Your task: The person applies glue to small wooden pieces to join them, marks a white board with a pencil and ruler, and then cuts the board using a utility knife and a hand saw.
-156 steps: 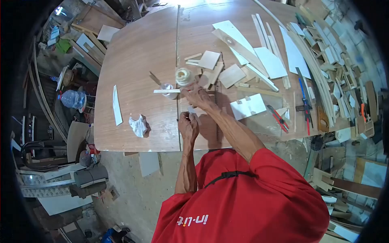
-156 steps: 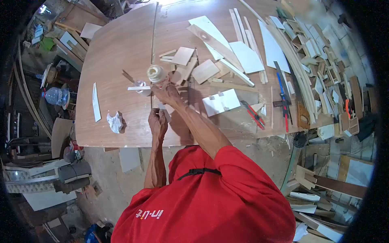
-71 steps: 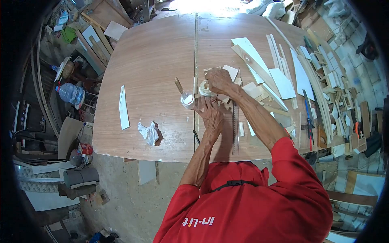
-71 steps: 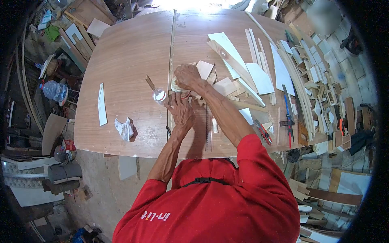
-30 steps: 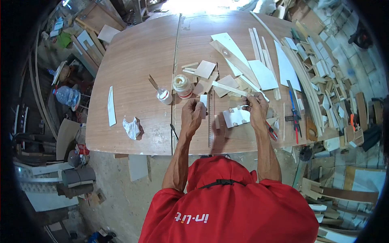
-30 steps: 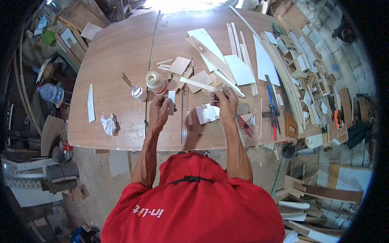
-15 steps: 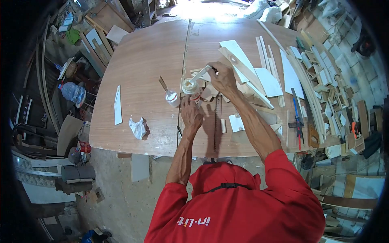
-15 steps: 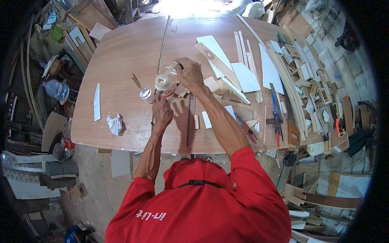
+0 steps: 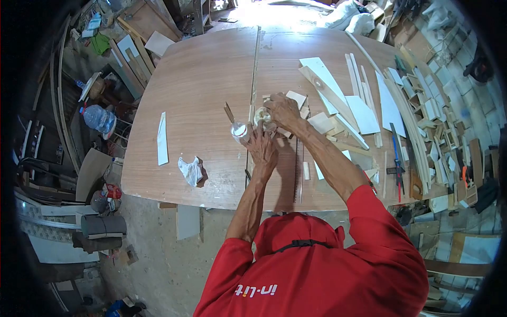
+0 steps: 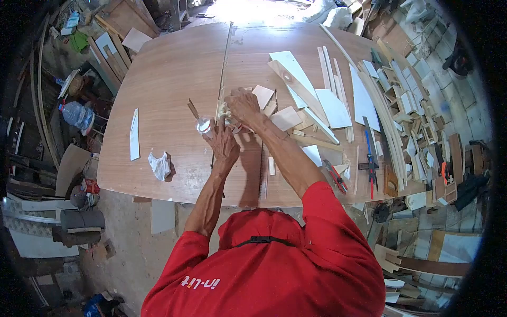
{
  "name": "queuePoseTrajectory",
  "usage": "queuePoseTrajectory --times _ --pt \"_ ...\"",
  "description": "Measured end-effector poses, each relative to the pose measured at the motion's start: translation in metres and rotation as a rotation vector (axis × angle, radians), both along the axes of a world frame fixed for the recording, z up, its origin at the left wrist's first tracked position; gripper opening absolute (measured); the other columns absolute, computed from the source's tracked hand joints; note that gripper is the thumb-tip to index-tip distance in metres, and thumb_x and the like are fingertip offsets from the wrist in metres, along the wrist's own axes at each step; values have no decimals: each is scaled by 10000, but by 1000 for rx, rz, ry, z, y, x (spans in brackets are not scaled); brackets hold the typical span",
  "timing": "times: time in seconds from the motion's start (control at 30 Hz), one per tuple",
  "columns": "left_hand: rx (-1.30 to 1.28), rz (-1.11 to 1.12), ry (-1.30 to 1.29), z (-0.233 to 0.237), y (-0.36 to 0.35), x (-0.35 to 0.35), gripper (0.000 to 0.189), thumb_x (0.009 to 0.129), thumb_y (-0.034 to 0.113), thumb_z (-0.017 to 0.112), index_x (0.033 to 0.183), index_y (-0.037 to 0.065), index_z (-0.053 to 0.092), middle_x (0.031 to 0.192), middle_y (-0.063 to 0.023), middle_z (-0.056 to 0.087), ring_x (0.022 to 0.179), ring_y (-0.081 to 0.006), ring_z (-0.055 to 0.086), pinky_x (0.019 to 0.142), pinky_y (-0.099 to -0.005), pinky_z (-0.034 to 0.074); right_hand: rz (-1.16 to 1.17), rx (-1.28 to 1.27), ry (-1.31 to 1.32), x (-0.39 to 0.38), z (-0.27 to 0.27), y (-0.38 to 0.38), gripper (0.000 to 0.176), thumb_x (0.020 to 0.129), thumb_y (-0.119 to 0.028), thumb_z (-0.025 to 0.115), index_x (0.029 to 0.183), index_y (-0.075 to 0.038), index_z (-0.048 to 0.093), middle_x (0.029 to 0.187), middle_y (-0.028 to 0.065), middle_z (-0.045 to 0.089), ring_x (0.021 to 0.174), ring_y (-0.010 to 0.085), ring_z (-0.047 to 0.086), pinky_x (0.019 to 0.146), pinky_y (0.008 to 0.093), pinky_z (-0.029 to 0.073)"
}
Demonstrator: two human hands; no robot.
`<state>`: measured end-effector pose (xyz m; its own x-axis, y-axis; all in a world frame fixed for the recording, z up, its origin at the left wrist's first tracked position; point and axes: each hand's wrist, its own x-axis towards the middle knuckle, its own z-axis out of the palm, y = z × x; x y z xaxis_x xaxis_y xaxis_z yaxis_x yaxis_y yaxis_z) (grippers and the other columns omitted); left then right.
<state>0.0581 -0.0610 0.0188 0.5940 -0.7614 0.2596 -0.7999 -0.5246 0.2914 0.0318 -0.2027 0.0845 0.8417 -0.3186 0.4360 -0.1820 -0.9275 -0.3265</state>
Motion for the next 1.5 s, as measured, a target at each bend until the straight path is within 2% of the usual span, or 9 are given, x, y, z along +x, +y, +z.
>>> queuePoseTrajectory --times 0.07,0.3,0.67,0.77,1.1,1.37,1.43,1.47,1.5 --pt "-36 -4 -56 -7 1 0 408 719 32 595 1126 28 620 1463 -106 333 1391 -381 227 1004 -728 147 -80 -57 68 4 -11 1 190 799 -244 652 860 -67 692 925 85 617 989 274 583 754 426 527" --pt "3 -6 -83 -7 -2 -4 349 705 59 626 1050 77 679 1448 -107 345 1370 -329 273 1030 -736 76 -92 -75 91 23 -30 3 142 738 -182 664 811 -63 687 956 90 613 1020 287 572 751 411 529" --pt "-19 -65 -146 -5 -1 -1 300 731 77 594 1006 -16 671 1420 -148 349 1327 -360 325 983 -793 50 -101 111 124 38 -35 -24 205 750 -173 560 788 -14 684 829 200 655 804 373 633 826 441 501" --pt "50 -67 -138 -1 -1 -1 312 742 92 588 1023 -20 667 1422 -156 349 1329 -364 320 978 -799 52 -85 140 176 35 -27 -35 222 759 -200 556 801 -35 699 901 208 661 910 388 631 805 467 515" --pt "17 -82 -108 -1 2 2 296 744 57 579 1018 -25 653 1431 -163 360 1341 -344 327 973 -810 41 -276 43 -28 -5 40 -29 233 790 -186 531 795 -13 686 885 181 645 900 357 611 786 462 501" --pt "-45 -78 -89 7 3 3 330 751 47 565 1069 -11 630 1394 -128 437 1340 -339 331 974 -784 87 -451 385 -175 -59 39 -50 278 835 -211 550 935 -1 703 879 200 687 849 343 661 775 419 500" --pt "-28 -52 -95 13 3 2 272 789 70 559 1044 18 636 1386 -97 451 1325 -327 342 960 -775 111 -488 594 -278 -80 32 -54 269 846 -227 612 868 38 659 782 121 658 701 210 621 681 350 507" --pt "-118 -1 57 17 5 -1 243 807 85 559 1029 22 637 1355 -94 483 1293 -318 381 974 -731 162 -449 876 -323 -96 30 -51 219 882 -184 595 895 30 636 739 73 612 640 120 558 578 286 494" --pt "-203 52 211 21 8 -5 216 826 100 559 1014 27 638 1324 -90 514 1261 -310 421 988 -686 213 -456 878 -320 -109 29 -43 219 882 -184 595 895 30 636 739 73 612 640 120 558 578 286 494"
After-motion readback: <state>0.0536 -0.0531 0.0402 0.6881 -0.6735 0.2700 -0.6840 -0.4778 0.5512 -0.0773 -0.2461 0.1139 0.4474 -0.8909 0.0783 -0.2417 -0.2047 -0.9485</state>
